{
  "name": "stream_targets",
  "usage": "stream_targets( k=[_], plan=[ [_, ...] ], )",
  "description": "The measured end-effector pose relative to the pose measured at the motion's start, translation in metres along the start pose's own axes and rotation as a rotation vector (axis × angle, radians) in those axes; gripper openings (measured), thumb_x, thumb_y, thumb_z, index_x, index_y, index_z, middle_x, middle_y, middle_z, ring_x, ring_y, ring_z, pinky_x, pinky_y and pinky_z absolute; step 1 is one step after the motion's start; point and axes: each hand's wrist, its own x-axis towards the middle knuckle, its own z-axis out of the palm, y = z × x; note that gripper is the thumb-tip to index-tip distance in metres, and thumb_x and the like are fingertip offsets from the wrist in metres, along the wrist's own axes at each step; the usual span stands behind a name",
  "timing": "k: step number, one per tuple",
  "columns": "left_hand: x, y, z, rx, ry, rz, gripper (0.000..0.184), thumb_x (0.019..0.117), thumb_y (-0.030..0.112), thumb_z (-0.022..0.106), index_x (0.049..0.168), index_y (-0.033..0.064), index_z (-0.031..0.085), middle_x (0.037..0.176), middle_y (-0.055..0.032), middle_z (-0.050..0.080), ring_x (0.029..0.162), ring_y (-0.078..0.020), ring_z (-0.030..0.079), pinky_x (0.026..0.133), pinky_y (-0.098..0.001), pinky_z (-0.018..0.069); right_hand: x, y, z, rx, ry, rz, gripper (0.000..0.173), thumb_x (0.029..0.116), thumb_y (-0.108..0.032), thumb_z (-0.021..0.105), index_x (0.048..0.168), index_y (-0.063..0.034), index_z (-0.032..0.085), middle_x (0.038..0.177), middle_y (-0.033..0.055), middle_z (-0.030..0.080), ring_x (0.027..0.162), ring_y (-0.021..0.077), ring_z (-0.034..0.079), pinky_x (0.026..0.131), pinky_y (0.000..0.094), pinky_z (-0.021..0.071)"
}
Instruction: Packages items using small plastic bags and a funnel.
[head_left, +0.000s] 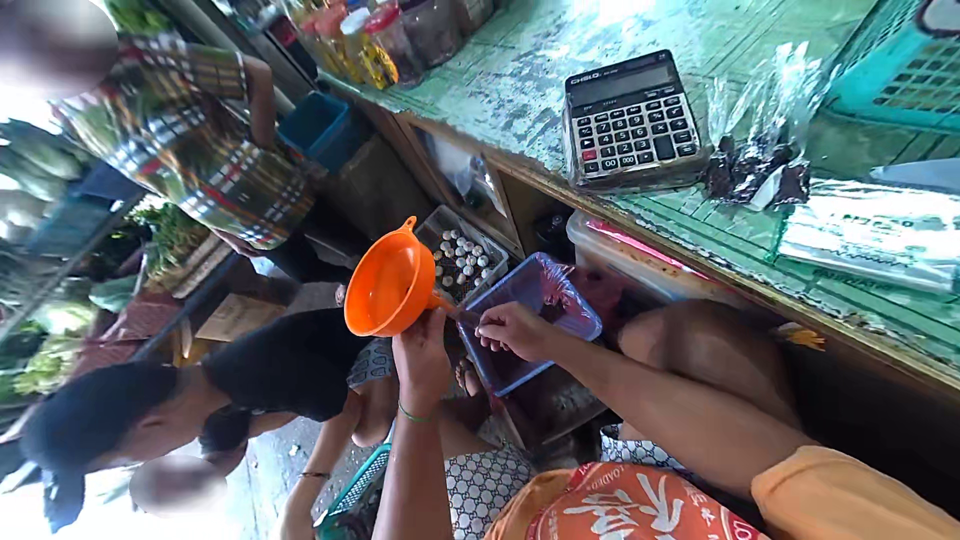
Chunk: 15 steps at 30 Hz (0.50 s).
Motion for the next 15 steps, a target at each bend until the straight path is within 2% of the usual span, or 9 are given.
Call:
stream_targets(
  k=[1,3,5,7,10,13,15],
  plan=[
    [0.005,0.005,-0.002,0.017,-0.003,0.018,0.018,0.0995,0.004,0.057,0.115,-0.0059,0.06,0.1,-0.0067,0.071,0.091,-0.0116,0.07,0.084,-0.0293,0.0598,-0.001,-0.004,0.002,-0.032,0.039,-0.038,0.027,0.1077,-0.019,0.048,0.107,-0.0017,0.069,0.09,0.0032,0.071,0.073,0.0062,0.066,0.069,0.0239,0.0562],
    [0.007,0.009,-0.002,0.038,-0.007,0.044,0.018,0.1001,0.004,0.056,0.114,-0.0055,0.061,0.097,-0.0047,0.071,0.088,-0.0101,0.07,0.083,-0.0285,0.0601,-0.004,-0.003,0.008,-0.207,0.13,-0.094,0.034,0.1099,-0.022,0.041,0.109,-0.0012,0.068,0.094,0.008,0.07,0.083,0.0139,0.068,0.081,0.0324,0.057],
    [0.013,0.015,0.002,0.024,-0.012,0.088,0.017,0.0995,0.002,0.054,0.114,-0.0058,0.06,0.098,-0.0045,0.071,0.089,-0.0101,0.07,0.083,-0.0288,0.0601,-0.004,-0.006,0.012,-0.329,0.241,-0.178,0.036,0.1094,-0.022,0.039,0.109,-0.0003,0.067,0.095,0.0117,0.069,0.089,0.0204,0.067,0.087,0.0381,0.055],
    [0.014,0.02,0.002,0.032,-0.017,0.105,0.017,0.0989,0.001,0.056,0.114,-0.0061,0.059,0.1,-0.0046,0.071,0.091,-0.0104,0.07,0.085,-0.0296,0.0603,0.002,-0.001,0.01,-0.395,0.263,-0.197,0.036,0.1095,-0.021,0.038,0.111,-0.0005,0.068,0.099,0.0139,0.069,0.095,0.024,0.068,0.092,0.041,0.0543],
    [0.016,0.017,0.009,0.051,-0.005,0.1,0.018,0.0984,0.001,0.057,0.115,-0.0067,0.058,0.098,-0.0047,0.07,0.089,-0.0095,0.07,0.084,-0.0285,0.06,0.003,-0.006,0.005,-0.373,0.293,-0.17,0.037,0.1097,-0.024,0.037,0.108,-0.0019,0.067,0.096,0.0119,0.068,0.092,0.0211,0.067,0.088,0.0384,0.054],
    [0.016,0.018,0.01,0.04,0.011,0.127,0.017,0.0979,0.0,0.057,0.113,-0.0059,0.058,0.098,-0.0036,0.07,0.088,-0.0085,0.07,0.083,-0.0274,0.0604,-0.001,-0.003,-0.001,-0.347,0.236,-0.138,0.036,0.1101,-0.023,0.038,0.111,-0.0014,0.067,0.098,0.0124,0.069,0.091,0.0202,0.068,0.088,0.0381,0.0557],
    [0.02,0.019,0.012,0.048,0.016,0.134,0.017,0.0981,0.0,0.056,0.114,-0.0068,0.058,0.098,-0.0046,0.07,0.088,-0.0089,0.07,0.083,-0.0274,0.0601,-0.005,-0.01,-0.002,-0.327,0.245,-0.155,0.035,0.1091,-0.021,0.039,0.108,-0.0016,0.068,0.095,0.011,0.068,0.087,0.0187,0.068,0.085,0.0368,0.0558]
  ],
)
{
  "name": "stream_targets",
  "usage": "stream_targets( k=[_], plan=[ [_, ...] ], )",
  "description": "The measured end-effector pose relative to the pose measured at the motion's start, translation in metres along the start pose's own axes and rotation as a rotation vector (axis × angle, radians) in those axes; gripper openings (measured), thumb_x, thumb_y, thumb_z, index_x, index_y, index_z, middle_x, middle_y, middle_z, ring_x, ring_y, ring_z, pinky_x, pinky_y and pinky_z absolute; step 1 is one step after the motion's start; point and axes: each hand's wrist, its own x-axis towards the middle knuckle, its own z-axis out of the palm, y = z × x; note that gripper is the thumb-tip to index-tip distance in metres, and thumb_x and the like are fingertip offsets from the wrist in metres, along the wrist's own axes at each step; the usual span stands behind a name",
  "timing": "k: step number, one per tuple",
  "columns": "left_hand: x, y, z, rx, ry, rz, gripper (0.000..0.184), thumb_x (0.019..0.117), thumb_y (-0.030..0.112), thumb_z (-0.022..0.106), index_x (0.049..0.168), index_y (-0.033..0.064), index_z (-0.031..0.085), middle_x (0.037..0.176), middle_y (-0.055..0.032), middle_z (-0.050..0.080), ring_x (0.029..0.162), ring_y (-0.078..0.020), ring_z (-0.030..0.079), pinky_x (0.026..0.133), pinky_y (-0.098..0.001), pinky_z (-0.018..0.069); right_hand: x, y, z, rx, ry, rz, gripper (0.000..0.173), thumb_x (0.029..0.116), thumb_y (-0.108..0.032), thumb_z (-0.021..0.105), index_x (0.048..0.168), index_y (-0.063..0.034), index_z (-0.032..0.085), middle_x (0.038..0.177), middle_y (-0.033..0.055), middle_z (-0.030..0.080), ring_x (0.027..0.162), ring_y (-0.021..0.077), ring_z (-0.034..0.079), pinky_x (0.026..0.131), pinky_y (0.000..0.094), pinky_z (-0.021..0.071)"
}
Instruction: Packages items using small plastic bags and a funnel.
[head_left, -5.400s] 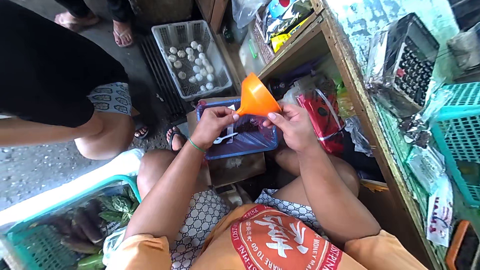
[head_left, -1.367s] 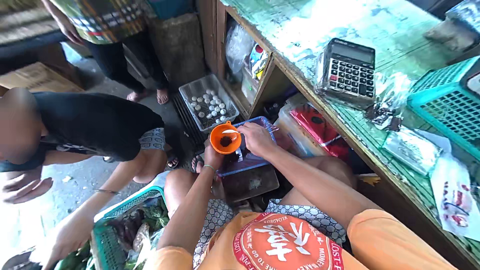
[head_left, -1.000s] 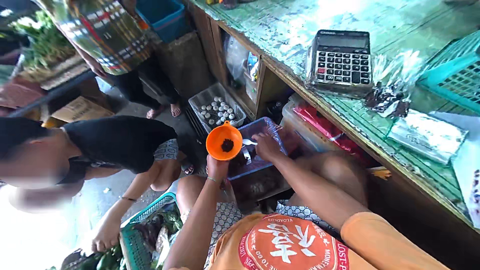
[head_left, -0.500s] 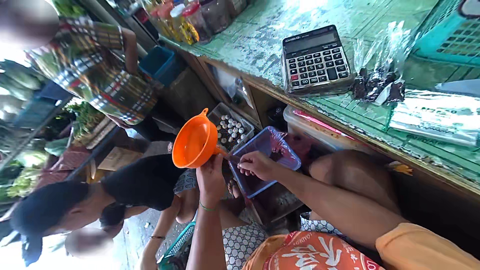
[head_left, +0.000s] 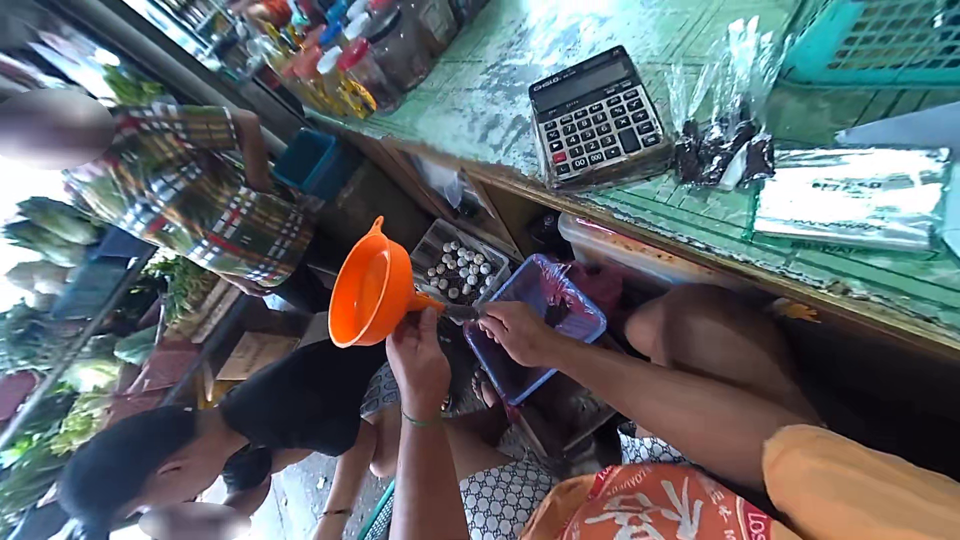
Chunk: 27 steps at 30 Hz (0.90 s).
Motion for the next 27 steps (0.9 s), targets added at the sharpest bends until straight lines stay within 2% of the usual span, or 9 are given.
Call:
stream_targets(
  k=[6,11,13,15,18,21,24,26,27],
  plan=[
    [0.005,0.003,-0.002,0.015,-0.001,0.002,0.014,0.0984,0.001,0.057,0.111,-0.0049,0.06,0.095,-0.0035,0.07,0.087,-0.0085,0.069,0.083,-0.0276,0.0599,0.005,-0.001,0.0,0.024,-0.03,0.039,0.034,0.1095,-0.023,0.041,0.107,-0.003,0.068,0.093,0.0083,0.068,0.085,0.0147,0.067,0.083,0.0334,0.0555],
    [0.005,0.003,-0.004,0.013,-0.03,-0.03,0.018,0.0999,0.004,0.057,0.116,-0.0022,0.059,0.099,-0.0024,0.07,0.089,-0.0077,0.069,0.084,-0.0279,0.0599,0.008,0.012,0.003,0.055,-0.061,0.089,0.032,0.1096,-0.022,0.043,0.113,-0.0017,0.067,0.099,0.0105,0.069,0.085,0.0155,0.068,0.083,0.0333,0.057],
    [0.006,0.002,-0.006,0.008,-0.042,-0.048,0.017,0.1001,0.004,0.058,0.116,-0.0014,0.06,0.099,-0.0028,0.07,0.089,-0.0082,0.069,0.083,-0.0281,0.0601,0.01,0.011,-0.005,0.027,-0.113,0.12,0.029,0.1081,-0.021,0.047,0.125,-0.0042,0.064,0.105,0.0119,0.069,0.087,0.0186,0.069,0.084,0.0368,0.0582],
    [0.005,-0.001,-0.009,0.004,-0.05,-0.07,0.017,0.0997,0.004,0.058,0.116,-0.0002,0.061,0.1,-0.003,0.07,0.09,-0.009,0.069,0.083,-0.0285,0.0599,0.012,0.014,-0.017,-0.006,-0.135,0.159,0.035,0.1055,-0.019,0.053,0.139,-0.0079,0.059,0.107,0.014,0.069,0.09,0.024,0.07,0.086,0.0437,0.0585],
    [0.001,-0.011,-0.011,-0.028,-0.087,-0.115,0.018,0.0998,0.004,0.059,0.118,0.0009,0.062,0.103,-0.0047,0.07,0.093,-0.0121,0.069,0.086,-0.0315,0.0594,0.014,0.014,-0.032,0.0,-0.02,0.188,0.035,0.1032,-0.018,0.058,0.137,-0.0094,0.061,0.098,0.0127,0.07,0.085,0.0254,0.068,0.083,0.0483,0.0569],
    [-0.006,-0.033,-0.014,-0.086,-0.162,-0.164,0.024,0.0999,0.004,0.059,0.124,0.0004,0.06,0.111,-0.0062,0.07,0.1,-0.0142,0.069,0.09,-0.0336,0.0589,0.011,0.004,-0.048,0.092,0.137,0.037,0.036,0.1011,-0.016,0.063,0.136,-0.0084,0.061,0.091,0.0099,0.069,0.076,0.0212,0.067,0.072,0.0434,0.059],
    [-0.022,-0.07,-0.01,-0.058,-0.283,-0.278,0.025,0.1009,0.009,0.06,0.124,0.0007,0.062,0.111,-0.0068,0.07,0.101,-0.0133,0.069,0.092,-0.0351,0.0585,0.0,-0.009,-0.061,0.22,0.231,-0.131,0.055,0.0961,-0.014,0.065,0.149,-0.0132,0.05,0.086,0.0073,0.063,0.065,0.018,0.059,0.056,0.0347,0.0536],
    [-0.033,-0.097,-0.004,0.023,-0.389,-0.376,0.028,0.1017,0.012,0.06,0.125,-0.0019,0.061,0.112,-0.011,0.07,0.101,-0.0153,0.069,0.093,-0.0384,0.0578,-0.001,-0.01,-0.063,0.169,0.179,-0.183,0.065,0.0944,-0.016,0.065,0.155,-0.0155,0.042,0.088,0.0065,0.063,0.064,0.0169,0.059,0.055,0.0333,0.0532],
    [-0.039,-0.108,0.0,0.067,-0.437,-0.422,0.029,0.1018,0.012,0.06,0.126,-0.0032,0.061,0.112,-0.0133,0.071,0.103,-0.0169,0.069,0.095,-0.0398,0.0576,0.0,-0.007,-0.06,0.095,0.123,-0.175,0.064,0.0949,-0.017,0.066,0.155,-0.0141,0.043,0.091,0.0081,0.065,0.069,0.0186,0.062,0.06,0.0367,0.056]
  ],
)
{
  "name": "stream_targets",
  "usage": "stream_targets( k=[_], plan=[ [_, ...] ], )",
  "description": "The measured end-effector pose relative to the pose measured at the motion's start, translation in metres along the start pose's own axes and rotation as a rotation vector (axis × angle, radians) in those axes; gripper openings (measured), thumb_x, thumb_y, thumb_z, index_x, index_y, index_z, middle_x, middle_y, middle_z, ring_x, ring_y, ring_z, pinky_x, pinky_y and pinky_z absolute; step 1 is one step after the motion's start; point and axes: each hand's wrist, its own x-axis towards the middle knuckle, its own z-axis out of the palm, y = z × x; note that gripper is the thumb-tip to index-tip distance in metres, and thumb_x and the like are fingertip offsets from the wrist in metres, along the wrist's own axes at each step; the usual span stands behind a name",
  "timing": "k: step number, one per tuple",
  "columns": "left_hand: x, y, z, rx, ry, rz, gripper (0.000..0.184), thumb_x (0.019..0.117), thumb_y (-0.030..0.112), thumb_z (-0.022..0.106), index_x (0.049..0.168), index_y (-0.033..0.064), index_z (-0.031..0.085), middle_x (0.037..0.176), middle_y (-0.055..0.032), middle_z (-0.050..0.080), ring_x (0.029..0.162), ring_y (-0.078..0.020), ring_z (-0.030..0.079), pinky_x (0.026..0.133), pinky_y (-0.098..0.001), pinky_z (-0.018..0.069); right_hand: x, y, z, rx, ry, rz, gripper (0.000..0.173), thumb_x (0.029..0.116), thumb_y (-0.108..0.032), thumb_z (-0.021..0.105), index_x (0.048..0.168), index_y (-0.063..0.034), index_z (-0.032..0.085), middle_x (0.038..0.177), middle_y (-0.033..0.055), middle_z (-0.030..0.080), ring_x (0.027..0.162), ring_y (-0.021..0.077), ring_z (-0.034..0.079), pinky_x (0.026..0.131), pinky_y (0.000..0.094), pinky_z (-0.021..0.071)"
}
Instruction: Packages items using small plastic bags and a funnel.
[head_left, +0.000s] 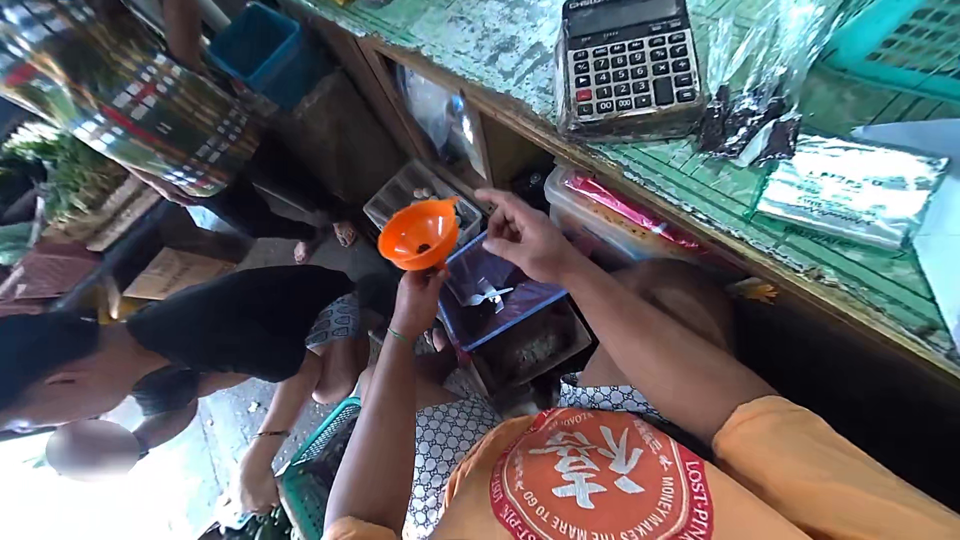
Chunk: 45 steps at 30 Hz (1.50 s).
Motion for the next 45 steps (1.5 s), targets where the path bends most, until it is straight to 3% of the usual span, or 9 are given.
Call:
stream_targets(
  k=[4,7,12,18,23,30,34,42,45],
  plan=[
    [0.006,-0.049,0.024,0.127,-0.144,-0.119,0.03,0.1038,0.015,0.058,0.127,-0.0032,0.061,0.112,-0.0165,0.071,0.104,-0.0211,0.07,0.097,-0.0425,0.0562,0.002,0.04,0.025,-0.353,-0.163,0.14,0.03,0.0988,-0.026,0.069,0.124,-0.0097,0.068,0.117,0.0114,0.07,0.105,0.0244,0.069,0.095,0.0493,0.0567],
    [0.008,-0.089,0.035,0.128,-0.215,-0.188,0.031,0.1005,0.016,0.063,0.126,-0.0024,0.063,0.113,-0.0187,0.071,0.105,-0.0257,0.07,0.098,-0.0474,0.0558,0.0,0.072,0.042,-0.368,-0.116,0.249,0.025,0.0994,-0.027,0.069,0.111,-0.0057,0.071,0.107,0.0128,0.071,0.097,0.0257,0.07,0.089,0.0503,0.0575],
    [0.006,-0.137,0.052,0.073,-0.169,-0.329,0.021,0.0958,0.009,0.067,0.116,0.0016,0.07,0.104,-0.0128,0.072,0.092,-0.0201,0.071,0.089,-0.0416,0.0582,0.0,0.111,0.045,-0.435,-0.058,0.516,0.028,0.1012,-0.033,0.066,0.111,-0.007,0.07,0.093,0.0135,0.072,0.078,0.0276,0.071,0.075,0.0525,0.0602],
    [0.013,-0.131,0.046,0.115,-0.133,-0.361,0.012,0.0957,0.015,0.071,0.106,0.0093,0.076,0.099,-0.0067,0.075,0.089,-0.0173,0.071,0.087,-0.043,0.0582,-0.027,0.187,0.049,-0.646,-0.167,0.837,0.033,0.101,-0.035,0.065,0.113,-0.0051,0.072,0.11,0.0212,0.071,0.108,0.0401,0.067,0.095,0.0646,0.0509],
    [0.014,-0.129,0.05,0.135,-0.091,-0.332,0.022,0.0963,0.012,0.069,0.118,0.0078,0.071,0.103,-0.0058,0.075,0.091,-0.015,0.072,0.088,-0.0393,0.0594,-0.04,0.203,0.045,-0.696,-0.292,0.974,0.037,0.0996,-0.03,0.065,0.127,-0.0059,0.067,0.12,0.0232,0.069,0.117,0.0424,0.064,0.1,0.0657,0.0482],
    [0.01,-0.07,0.035,0.004,-0.046,-0.205,0.014,0.0935,0.007,0.071,0.108,0.0062,0.073,0.095,-0.0052,0.074,0.083,-0.0122,0.071,0.081,-0.0346,0.0605,-0.009,0.129,0.09,-0.283,-0.454,0.597,0.042,0.0993,-0.022,0.067,0.14,-0.0128,0.061,0.1,0.014,0.07,0.091,0.0282,0.068,0.089,0.0523,0.0544],
    [0.007,-0.044,0.024,0.023,-0.011,-0.133,0.021,0.091,0.003,0.071,0.111,0.0083,0.072,0.099,-0.0032,0.075,0.085,-0.0106,0.072,0.081,-0.0332,0.0611,-0.005,0.108,0.092,-0.229,-0.414,0.527,0.023,0.1038,-0.023,0.059,0.112,-0.0079,0.073,0.096,0.0091,0.073,0.085,0.0194,0.069,0.086,0.0439,0.0564],
    [-0.004,-0.042,0.02,-0.085,0.113,-0.106,0.034,0.0864,0.008,0.072,0.12,0.006,0.069,0.112,-0.0072,0.073,0.091,-0.0153,0.072,0.081,-0.0342,0.0613,-0.001,0.098,0.085,-0.375,-0.399,0.46,0.026,0.1045,-0.026,0.057,0.113,-0.0102,0.075,0.104,0.0106,0.074,0.099,0.0252,0.07,0.096,0.0513,0.0534],
    [-0.007,-0.035,0.025,-0.006,0.123,-0.085,0.024,0.0899,0.013,0.076,0.112,0.0041,0.072,0.108,-0.0079,0.072,0.092,-0.0146,0.07,0.083,-0.0346,0.0605,0.0,0.093,0.085,-0.366,-0.401,0.422,0.024,0.1039,-0.024,0.058,0.112,-0.0086,0.075,0.105,0.0116,0.074,0.1,0.026,0.07,0.096,0.052,0.0533]
  ],
)
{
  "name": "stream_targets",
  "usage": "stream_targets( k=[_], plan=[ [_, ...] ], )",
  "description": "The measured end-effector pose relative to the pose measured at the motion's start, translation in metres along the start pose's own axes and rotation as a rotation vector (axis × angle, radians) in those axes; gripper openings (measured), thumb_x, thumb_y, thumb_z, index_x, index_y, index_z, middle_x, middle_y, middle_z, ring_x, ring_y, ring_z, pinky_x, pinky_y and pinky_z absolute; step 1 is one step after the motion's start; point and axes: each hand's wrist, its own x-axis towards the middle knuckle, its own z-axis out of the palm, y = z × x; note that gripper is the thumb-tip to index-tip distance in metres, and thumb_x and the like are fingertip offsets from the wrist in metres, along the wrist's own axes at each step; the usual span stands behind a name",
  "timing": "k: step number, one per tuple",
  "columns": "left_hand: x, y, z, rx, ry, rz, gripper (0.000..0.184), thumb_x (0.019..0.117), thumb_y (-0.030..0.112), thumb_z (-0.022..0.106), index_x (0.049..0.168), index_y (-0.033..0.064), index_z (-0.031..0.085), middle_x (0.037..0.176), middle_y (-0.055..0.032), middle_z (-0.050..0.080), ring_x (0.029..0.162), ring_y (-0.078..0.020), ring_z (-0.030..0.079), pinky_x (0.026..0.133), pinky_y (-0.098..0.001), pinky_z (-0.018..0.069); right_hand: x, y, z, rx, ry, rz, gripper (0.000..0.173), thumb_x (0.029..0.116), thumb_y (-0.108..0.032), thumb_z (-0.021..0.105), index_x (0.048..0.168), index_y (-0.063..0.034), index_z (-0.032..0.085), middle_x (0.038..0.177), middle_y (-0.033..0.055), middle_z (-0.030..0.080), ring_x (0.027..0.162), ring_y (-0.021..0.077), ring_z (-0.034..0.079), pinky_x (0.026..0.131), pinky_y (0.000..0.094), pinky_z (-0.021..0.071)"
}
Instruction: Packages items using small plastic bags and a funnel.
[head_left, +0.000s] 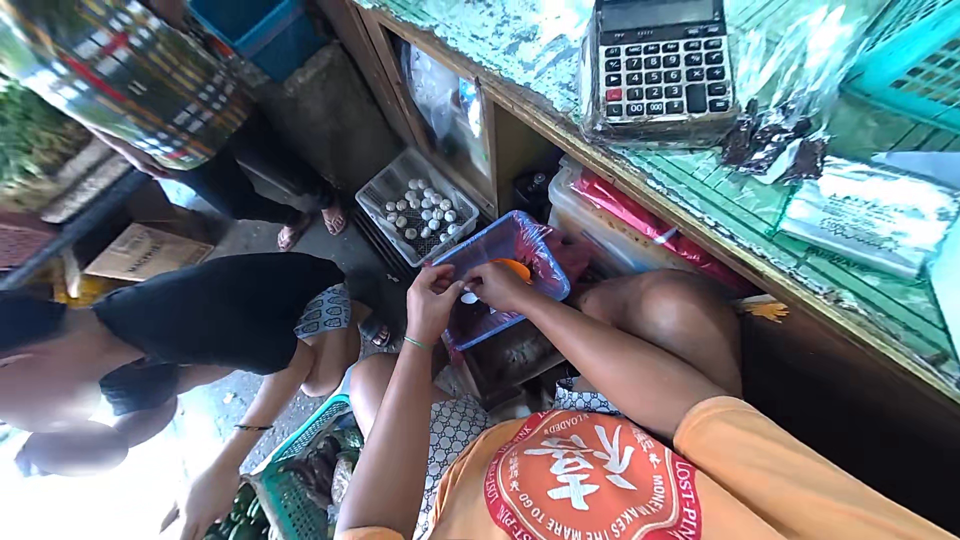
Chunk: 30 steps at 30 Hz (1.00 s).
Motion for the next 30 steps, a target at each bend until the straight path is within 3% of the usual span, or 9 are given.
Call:
stream_targets(
  k=[2,6,11,16,18,22,24,26,30],
  plan=[
    [-0.002,0.013,0.001,0.068,0.046,0.048,0.006,0.0921,0.013,0.075,0.095,0.0074,0.077,0.095,-0.0029,0.073,0.086,-0.01,0.069,0.081,-0.0316,0.0597,-0.003,-0.004,-0.003,0.037,-0.006,-0.027,0.023,0.102,-0.024,0.061,0.114,-0.0092,0.073,0.101,0.0102,0.073,0.095,0.0238,0.07,0.092,0.0494,0.0549],
    [-0.004,0.053,-0.026,0.169,0.081,0.201,0.008,0.0961,0.011,0.07,0.097,0.0084,0.077,0.098,-0.0019,0.072,0.086,-0.0081,0.068,0.08,-0.0294,0.0591,-0.016,-0.017,-0.031,0.002,-0.069,0.027,0.045,0.1004,-0.021,0.065,0.144,-0.0139,0.057,0.104,0.0149,0.071,0.094,0.03,0.069,0.089,0.054,0.0552],
    [-0.004,0.067,-0.04,0.24,0.014,0.219,0.007,0.0974,0.01,0.068,0.101,0.0062,0.074,0.099,-0.0047,0.071,0.083,-0.0116,0.068,0.077,-0.0325,0.0603,-0.014,-0.001,-0.039,-0.079,-0.043,0.087,0.034,0.0989,-0.02,0.066,0.131,-0.0102,0.066,0.102,0.0147,0.072,0.095,0.0319,0.07,0.088,0.0576,0.0552],
    [-0.007,0.1,-0.061,0.247,0.065,0.291,0.01,0.0995,0.011,0.065,0.105,0.0072,0.073,0.099,-0.0033,0.072,0.085,-0.0103,0.069,0.078,-0.0324,0.0607,-0.008,0.002,-0.036,-0.021,-0.069,0.089,0.049,0.0981,-0.023,0.068,0.143,-0.0103,0.056,0.111,0.0171,0.071,0.102,0.0334,0.069,0.094,0.0575,0.0531],
    [-0.009,0.116,-0.067,0.262,0.071,0.316,0.012,0.1001,0.011,0.064,0.108,0.0048,0.072,0.1,-0.0067,0.072,0.084,-0.0131,0.068,0.077,-0.0348,0.0594,-0.009,-0.002,-0.032,0.088,-0.072,0.061,0.053,0.099,-0.024,0.069,0.147,-0.0105,0.052,0.11,0.0183,0.07,0.095,0.0313,0.069,0.09,0.0531,0.0551],
    [-0.016,0.143,-0.075,0.242,0.092,0.367,0.012,0.1005,0.01,0.063,0.109,0.0072,0.071,0.101,-0.0042,0.072,0.083,-0.0103,0.069,0.075,-0.0307,0.0595,-0.012,-0.012,-0.028,0.256,-0.063,0.012,0.026,0.1024,-0.02,0.063,0.123,-0.0057,0.067,0.102,0.0111,0.07,0.081,0.0165,0.067,0.078,0.0354,0.0566],
    [-0.019,0.15,-0.078,0.25,0.116,0.403,0.012,0.0993,0.01,0.065,0.109,0.0076,0.071,0.1,-0.0035,0.071,0.084,-0.0096,0.068,0.076,-0.0296,0.0589,-0.018,-0.016,-0.031,0.235,-0.044,0.002,0.022,0.1025,-0.018,0.062,0.12,-0.0061,0.069,0.099,0.0099,0.07,0.081,0.0165,0.066,0.079,0.0364,0.0562],
    [-0.022,0.159,-0.081,0.253,0.131,0.454,0.015,0.0977,0.009,0.067,0.112,0.0062,0.069,0.102,-0.0042,0.072,0.088,-0.0102,0.069,0.081,-0.0311,0.0598,-0.031,-0.028,-0.048,0.222,0.018,-0.068,0.024,0.1012,-0.016,0.064,0.123,-0.0062,0.068,0.095,0.011,0.069,0.083,0.0207,0.066,0.082,0.0423,0.0559],
    [-0.028,0.16,-0.072,0.269,0.035,0.523,0.017,0.0949,0.004,0.068,0.112,0.0027,0.068,0.1,-0.0063,0.072,0.087,-0.0125,0.07,0.081,-0.033,0.0608,-0.063,-0.075,-0.074,0.394,0.115,-0.37,0.04,0.0935,-0.016,0.075,0.132,-0.0095,0.067,0.08,0.0046,0.065,0.067,0.013,0.058,0.065,0.0341,0.0531]
  ],
)
